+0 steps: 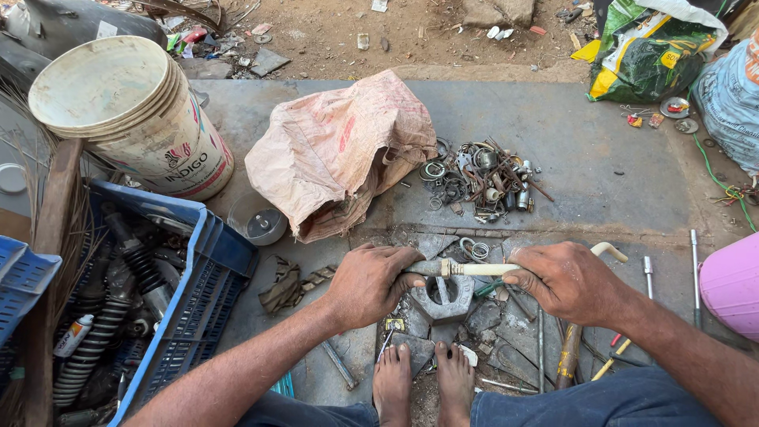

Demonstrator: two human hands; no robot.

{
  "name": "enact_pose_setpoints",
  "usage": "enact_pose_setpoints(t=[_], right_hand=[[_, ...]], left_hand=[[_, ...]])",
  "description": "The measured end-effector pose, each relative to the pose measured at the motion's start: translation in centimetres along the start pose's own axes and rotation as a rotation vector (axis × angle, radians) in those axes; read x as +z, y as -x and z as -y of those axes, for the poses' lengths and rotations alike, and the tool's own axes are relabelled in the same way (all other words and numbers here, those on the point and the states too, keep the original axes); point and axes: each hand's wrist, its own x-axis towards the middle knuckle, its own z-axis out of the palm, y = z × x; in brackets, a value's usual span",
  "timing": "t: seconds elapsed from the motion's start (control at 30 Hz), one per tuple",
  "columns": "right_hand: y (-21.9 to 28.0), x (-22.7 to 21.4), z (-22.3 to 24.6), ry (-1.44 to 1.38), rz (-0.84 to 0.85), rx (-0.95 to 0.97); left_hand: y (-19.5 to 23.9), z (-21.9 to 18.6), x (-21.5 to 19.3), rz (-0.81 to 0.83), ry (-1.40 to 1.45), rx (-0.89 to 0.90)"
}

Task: The person is repairing metal parts using various tools. They use pliers to hold a metal piece, a hammer to strike it, and an angle grinder to cut or smooth it. The person also handles a white tube-like object and other small metal components.

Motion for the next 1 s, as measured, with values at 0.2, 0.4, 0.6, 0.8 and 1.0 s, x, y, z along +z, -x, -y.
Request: enact_pose_setpoints(t=[0.2,0.4,0.6,0.8,1.0], right_hand=[[0.0,0.1,-0.1,0.019,0.001,0.000],[-0.1,0.5,-0.5,0.014,0.062,0.046],[-0.3,0.6,-0.6,0.019,0.079,0.061],[-0.6,0.8,-0.1,0.038,0.154,0.157],[-1.0,0.8,0.7,0.112,0.229,0.238]], left_hand=[[0.0,0.1,0.0,0.013,-0.001,-0.011],[0.1,0.2,0.0,0.009,0.000,-0.011],[0.1,0.1,0.1,0.011,-0.097,-0.026],[0.2,-0.1,0.4,0.014,-0.141,-0.039],[0.1,-0.2,0.8,0.055,-0.219,-0.050]])
